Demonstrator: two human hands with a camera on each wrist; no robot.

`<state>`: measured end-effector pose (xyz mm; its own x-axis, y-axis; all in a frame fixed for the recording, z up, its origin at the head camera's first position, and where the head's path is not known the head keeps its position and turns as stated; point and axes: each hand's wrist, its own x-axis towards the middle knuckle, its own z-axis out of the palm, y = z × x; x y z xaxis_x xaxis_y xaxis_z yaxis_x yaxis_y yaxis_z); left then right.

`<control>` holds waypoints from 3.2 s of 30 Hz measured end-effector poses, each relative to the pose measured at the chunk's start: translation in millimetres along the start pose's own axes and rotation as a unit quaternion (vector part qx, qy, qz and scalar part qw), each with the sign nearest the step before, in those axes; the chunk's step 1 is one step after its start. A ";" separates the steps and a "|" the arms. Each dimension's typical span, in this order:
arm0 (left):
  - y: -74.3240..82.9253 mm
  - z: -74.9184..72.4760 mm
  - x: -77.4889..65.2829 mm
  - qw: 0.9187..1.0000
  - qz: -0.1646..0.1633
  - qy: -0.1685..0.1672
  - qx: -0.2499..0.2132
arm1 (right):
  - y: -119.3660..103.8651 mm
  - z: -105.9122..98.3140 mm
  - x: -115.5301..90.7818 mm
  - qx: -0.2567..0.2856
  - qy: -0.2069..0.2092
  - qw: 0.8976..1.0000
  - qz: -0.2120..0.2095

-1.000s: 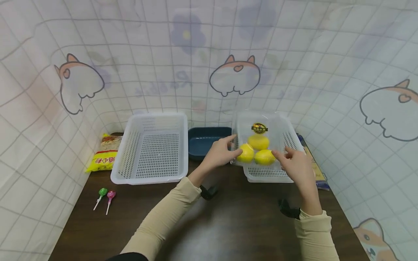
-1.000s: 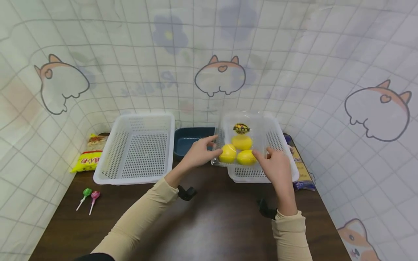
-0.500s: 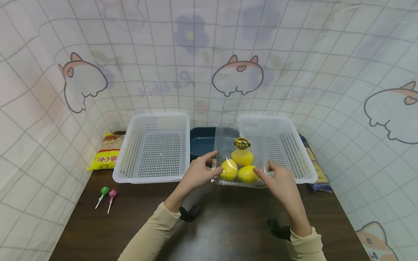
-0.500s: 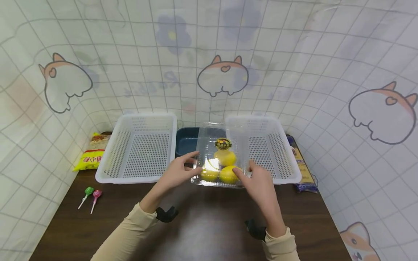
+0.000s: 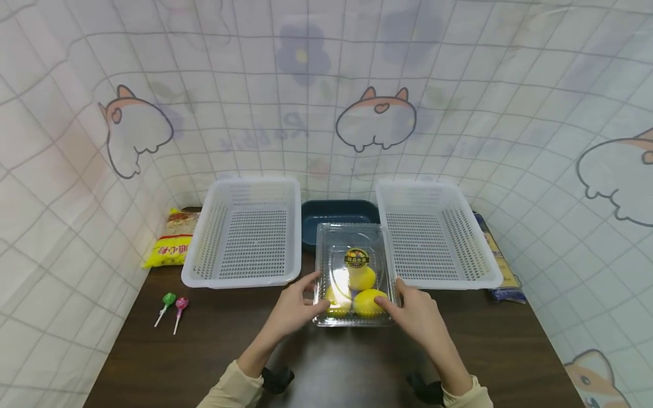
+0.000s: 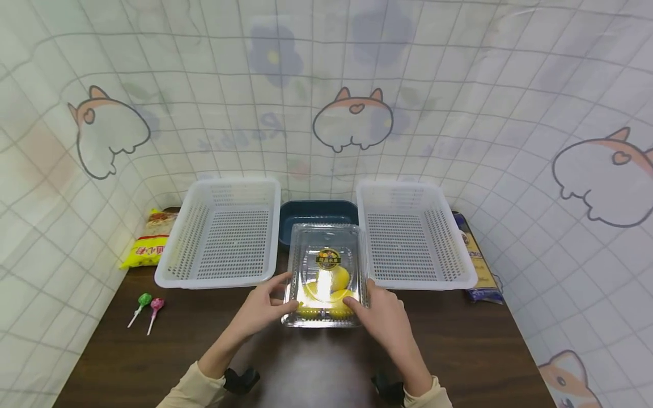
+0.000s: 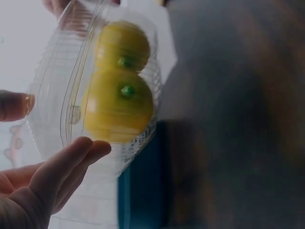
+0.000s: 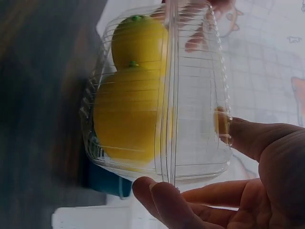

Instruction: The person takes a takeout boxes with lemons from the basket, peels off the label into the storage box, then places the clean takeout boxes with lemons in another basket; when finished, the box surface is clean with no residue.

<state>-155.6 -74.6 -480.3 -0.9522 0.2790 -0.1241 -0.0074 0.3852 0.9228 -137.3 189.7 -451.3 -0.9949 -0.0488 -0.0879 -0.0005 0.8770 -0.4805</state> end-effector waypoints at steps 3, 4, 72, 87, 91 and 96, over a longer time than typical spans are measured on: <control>-10.1 5.3 -7.5 1.000 -0.006 -0.003 -0.008 | 1.4 6.7 -3.9 -0.016 -0.005 1.000 -0.005; -13.2 6.8 -9.6 1.000 -0.008 -0.002 -0.010 | 1.7 8.9 -5.0 -0.015 -0.011 1.000 -0.005; -60.9 28.8 -24.5 0.994 -0.052 0.047 -0.082 | -50.4 35.5 122.8 -0.122 -0.182 0.925 -0.309; -59.8 30.4 -25.8 0.993 -0.060 0.058 -0.082 | -50.0 44.9 132.4 -0.144 -0.211 0.917 -0.305; -60.3 31.4 -26.6 0.993 -0.061 0.065 -0.073 | -50.0 45.6 132.8 -0.141 -0.216 0.916 -0.307; -61.1 32.5 -27.0 0.994 -0.062 0.065 -0.070 | -49.9 46.7 133.0 -0.145 -0.217 0.915 -0.307</control>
<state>-119.5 -77.1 -545.2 -0.9727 0.1175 -0.2002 -0.1607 0.2812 0.9461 -264.9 117.1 -479.8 -0.6655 -0.7042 -0.2473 -0.6347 0.7083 -0.3089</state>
